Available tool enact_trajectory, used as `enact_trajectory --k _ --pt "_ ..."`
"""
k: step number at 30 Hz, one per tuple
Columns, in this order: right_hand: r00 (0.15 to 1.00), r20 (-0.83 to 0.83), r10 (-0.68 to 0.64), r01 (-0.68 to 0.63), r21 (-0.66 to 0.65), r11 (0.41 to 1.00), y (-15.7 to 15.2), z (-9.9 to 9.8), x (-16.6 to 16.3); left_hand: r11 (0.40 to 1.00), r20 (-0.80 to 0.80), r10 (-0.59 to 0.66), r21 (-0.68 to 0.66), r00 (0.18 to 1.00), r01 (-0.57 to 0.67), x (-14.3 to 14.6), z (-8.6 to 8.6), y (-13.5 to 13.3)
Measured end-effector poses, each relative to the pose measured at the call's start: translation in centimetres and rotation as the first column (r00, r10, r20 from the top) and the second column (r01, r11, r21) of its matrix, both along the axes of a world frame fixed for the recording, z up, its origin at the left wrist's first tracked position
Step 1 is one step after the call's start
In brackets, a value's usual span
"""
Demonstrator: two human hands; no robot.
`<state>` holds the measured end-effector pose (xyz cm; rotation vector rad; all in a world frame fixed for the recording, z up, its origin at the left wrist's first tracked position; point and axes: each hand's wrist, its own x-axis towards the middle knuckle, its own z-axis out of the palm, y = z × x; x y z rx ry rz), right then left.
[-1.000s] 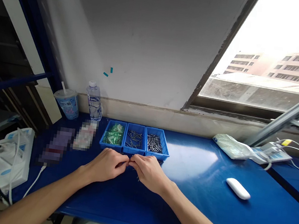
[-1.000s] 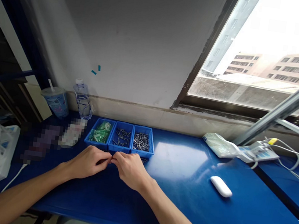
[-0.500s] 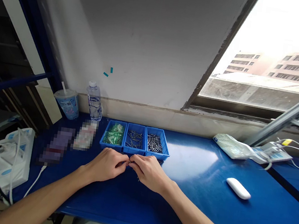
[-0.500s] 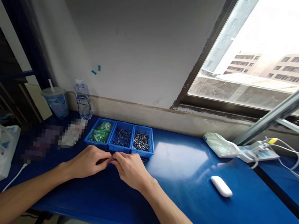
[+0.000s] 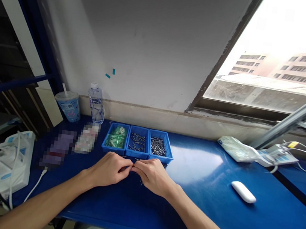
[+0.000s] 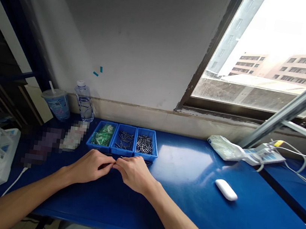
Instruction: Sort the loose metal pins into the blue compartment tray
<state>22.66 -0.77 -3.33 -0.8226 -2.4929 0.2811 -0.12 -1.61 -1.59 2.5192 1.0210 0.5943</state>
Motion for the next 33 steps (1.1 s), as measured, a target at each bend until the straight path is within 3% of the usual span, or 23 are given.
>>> enact_trajectory --k 33 --pt "0.996 -0.049 -0.072 0.074 0.026 0.997 0.40 0.25 0.47 0.996 0.082 0.079 0.044 0.993 -0.083 -0.41 0.13 0.37"
